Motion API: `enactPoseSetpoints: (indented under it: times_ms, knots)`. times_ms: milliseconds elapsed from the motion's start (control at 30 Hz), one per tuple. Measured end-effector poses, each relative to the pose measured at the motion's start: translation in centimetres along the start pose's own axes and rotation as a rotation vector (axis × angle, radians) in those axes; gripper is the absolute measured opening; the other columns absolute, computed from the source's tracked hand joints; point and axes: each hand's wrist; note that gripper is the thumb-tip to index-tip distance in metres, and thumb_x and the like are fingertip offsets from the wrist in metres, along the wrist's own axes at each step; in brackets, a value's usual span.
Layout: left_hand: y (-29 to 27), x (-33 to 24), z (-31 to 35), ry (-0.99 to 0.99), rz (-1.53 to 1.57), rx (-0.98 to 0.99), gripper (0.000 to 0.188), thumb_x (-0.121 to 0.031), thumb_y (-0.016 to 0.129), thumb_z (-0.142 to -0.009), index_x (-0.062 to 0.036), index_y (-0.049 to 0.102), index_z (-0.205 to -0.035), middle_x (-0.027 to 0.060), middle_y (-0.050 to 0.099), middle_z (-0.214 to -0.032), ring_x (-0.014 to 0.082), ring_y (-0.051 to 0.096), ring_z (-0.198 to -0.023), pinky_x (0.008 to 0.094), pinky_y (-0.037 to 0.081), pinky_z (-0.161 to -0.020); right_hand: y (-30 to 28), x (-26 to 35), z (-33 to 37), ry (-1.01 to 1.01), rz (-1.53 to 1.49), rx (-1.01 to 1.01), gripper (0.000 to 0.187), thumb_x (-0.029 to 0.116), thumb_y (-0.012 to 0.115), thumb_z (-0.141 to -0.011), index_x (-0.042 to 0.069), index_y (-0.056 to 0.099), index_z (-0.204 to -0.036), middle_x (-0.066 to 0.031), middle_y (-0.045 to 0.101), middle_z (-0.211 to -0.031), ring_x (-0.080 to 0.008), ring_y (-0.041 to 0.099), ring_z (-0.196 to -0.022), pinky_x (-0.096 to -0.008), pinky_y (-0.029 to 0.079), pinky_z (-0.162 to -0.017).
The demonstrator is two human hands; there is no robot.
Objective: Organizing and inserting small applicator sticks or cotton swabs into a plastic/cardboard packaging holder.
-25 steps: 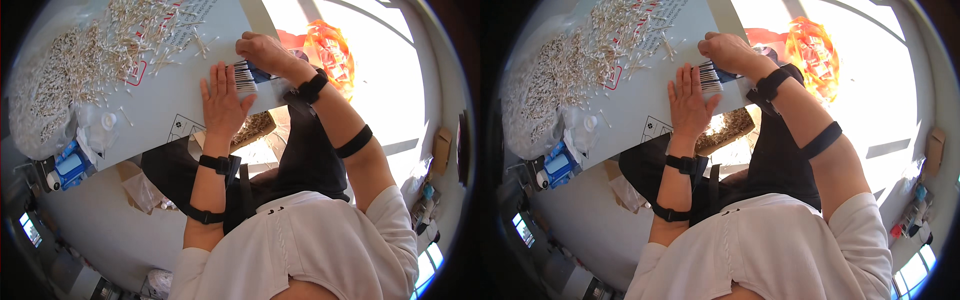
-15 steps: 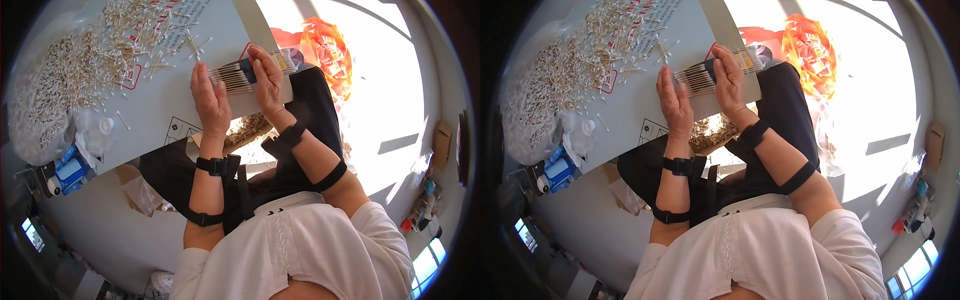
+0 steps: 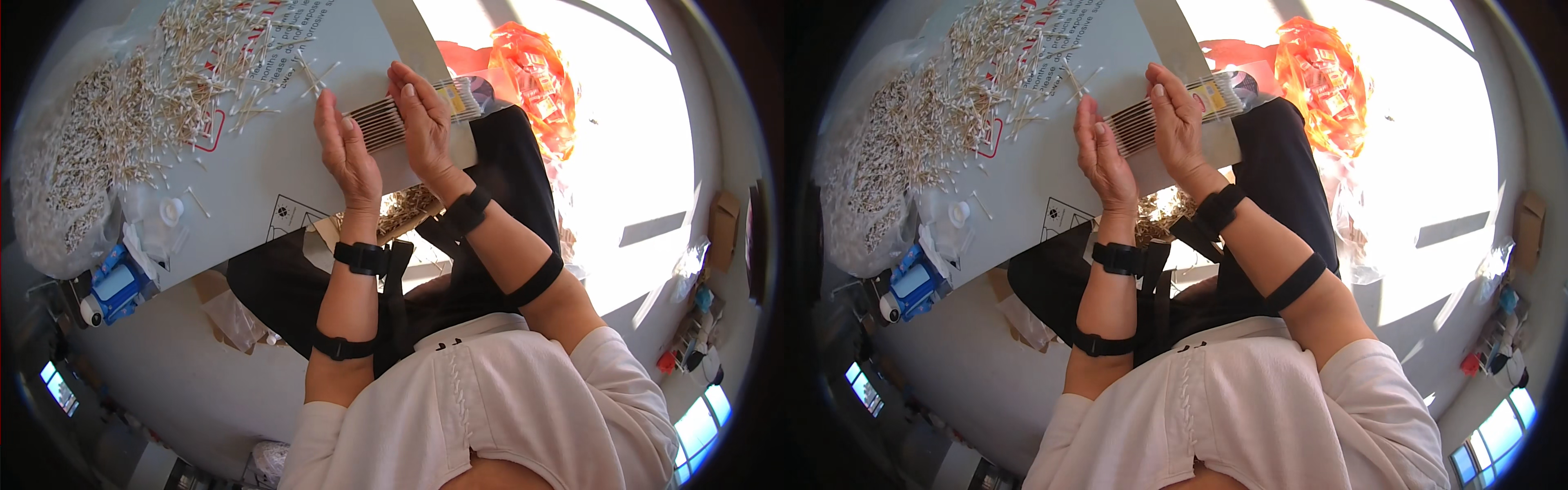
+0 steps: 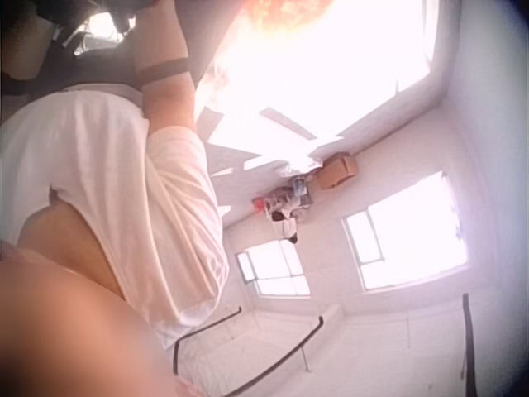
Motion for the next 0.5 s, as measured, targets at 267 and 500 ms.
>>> enactPoseSetpoints:
  times_ms: [267, 500]
  knots:
    - [-2.5, -0.6, 0.3, 0.405, -0.95, 0.374, 0.066, -0.04, 0.052, -0.099, -0.004, 0.032, -0.15, 0.0174, 0.03, -0.156, 0.0343, 0.026, -0.146, 0.0494, 0.019, -0.118, -4.3, 5.1, -2.1, -0.39, 0.939, 0.445, 0.053, 0.009, 0.073, -0.077, 0.005, 0.06, -0.128, -0.0077, 0.058, -0.135, -0.0301, 0.051, -0.126, -0.0396, 0.043, -0.105]
    - [-2.3, -0.9, 0.8, 0.364, -1.22, 0.523, 0.072, -0.049, 0.047, -0.098, -0.0065, 0.028, -0.153, 0.0157, 0.024, -0.159, 0.0307, 0.019, -0.149, 0.0541, 0.013, -0.119, -5.4, 4.1, -1.6, -0.625, 1.336, 0.651, 0.052, 0.025, 0.074, -0.078, 0.011, 0.061, -0.127, -0.0026, 0.056, -0.137, -0.0253, 0.042, -0.135, -0.0411, 0.034, -0.111]
Point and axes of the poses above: each hand's wrist, its own z-axis away from the middle knuckle, its own y-axis out of the palm, x = y × z
